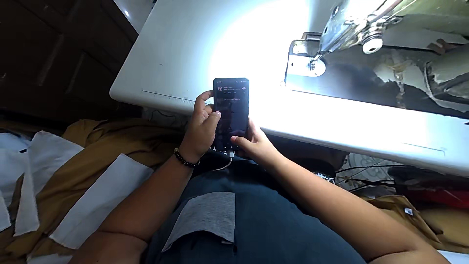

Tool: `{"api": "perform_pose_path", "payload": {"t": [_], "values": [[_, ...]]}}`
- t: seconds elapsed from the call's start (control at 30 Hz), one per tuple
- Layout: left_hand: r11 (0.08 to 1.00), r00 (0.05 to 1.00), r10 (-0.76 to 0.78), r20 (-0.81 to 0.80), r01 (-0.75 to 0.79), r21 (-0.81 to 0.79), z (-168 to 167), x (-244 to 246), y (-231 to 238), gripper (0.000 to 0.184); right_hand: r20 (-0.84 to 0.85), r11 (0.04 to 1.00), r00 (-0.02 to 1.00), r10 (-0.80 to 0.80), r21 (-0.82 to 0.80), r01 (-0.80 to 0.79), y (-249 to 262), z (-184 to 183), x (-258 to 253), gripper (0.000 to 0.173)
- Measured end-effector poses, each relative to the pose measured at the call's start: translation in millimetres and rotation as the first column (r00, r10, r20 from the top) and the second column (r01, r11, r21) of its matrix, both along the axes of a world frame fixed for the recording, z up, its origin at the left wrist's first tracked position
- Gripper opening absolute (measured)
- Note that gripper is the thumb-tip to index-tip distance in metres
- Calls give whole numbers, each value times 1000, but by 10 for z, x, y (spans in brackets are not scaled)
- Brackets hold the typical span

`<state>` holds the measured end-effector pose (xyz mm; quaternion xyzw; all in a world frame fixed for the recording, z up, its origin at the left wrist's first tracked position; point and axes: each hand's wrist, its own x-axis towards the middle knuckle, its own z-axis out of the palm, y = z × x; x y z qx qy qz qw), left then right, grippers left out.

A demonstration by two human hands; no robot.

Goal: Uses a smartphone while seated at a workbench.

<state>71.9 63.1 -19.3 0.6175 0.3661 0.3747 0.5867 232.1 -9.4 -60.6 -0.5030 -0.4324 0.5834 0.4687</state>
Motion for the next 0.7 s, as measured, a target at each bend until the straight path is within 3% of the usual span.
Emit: {"api": "perform_pose_path", "payload": {"t": [0.3, 0.4, 0.6, 0.7], "values": [[1000, 1000, -7, -12, 7, -9, 21, -20, -8, 46, 6, 999, 1000, 14, 37, -15, -24, -2, 9, 55], [1000, 999, 17, 32, -17, -5, -3, 12, 16, 42, 10, 999, 1000, 13, 35, -13, -31, 7, 1, 54], [996, 996, 91, -25, -90, 30, -32, 47, 6, 42, 38, 997, 999, 22, 68, -25, -36, -36, 7, 60], [999, 998, 53, 28, -53, 11, -50, 38, 9, 36, 34, 998, 999, 26, 55, -28, -38, -41, 20, 59]]}}
